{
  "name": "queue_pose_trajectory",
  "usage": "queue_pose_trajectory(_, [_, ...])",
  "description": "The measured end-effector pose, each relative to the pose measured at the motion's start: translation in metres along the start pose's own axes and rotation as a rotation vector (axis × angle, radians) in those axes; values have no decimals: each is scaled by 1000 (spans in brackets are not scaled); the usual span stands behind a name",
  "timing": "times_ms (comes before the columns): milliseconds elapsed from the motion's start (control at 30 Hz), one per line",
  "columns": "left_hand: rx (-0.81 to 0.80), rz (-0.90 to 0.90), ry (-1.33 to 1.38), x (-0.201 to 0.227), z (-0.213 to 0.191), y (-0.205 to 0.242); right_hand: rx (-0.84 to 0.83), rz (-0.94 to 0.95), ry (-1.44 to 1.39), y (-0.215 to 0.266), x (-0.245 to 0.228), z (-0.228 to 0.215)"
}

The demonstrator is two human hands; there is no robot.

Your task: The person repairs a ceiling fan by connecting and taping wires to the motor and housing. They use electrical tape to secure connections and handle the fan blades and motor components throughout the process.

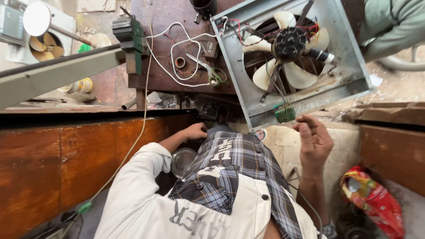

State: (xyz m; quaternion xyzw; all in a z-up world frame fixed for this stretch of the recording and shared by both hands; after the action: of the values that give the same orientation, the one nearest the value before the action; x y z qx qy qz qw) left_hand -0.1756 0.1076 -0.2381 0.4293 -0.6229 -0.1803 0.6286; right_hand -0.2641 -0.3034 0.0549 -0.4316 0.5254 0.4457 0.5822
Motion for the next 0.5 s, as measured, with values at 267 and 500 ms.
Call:
queue_pose_trajectory(267, [104, 100, 1041, -5, 25, -1, -26, 31, 50, -15, 8, 16])
queue_pose_trajectory(500, [304, 64, 1181, 43, 17, -18, -125, 145, 51, -25, 20, 40])
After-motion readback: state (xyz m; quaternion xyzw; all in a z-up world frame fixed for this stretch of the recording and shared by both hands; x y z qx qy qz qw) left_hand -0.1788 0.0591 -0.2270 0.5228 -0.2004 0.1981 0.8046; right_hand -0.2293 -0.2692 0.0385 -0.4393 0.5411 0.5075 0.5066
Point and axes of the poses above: each hand's wrist, its own y-axis away from the middle knuckle, its own z-axis out of the palm, x = y × z, the point moved 2 cm from there along -y, towards the middle knuckle, and after that the axes turned 13 degrees about -x, right-handed, at the moved point
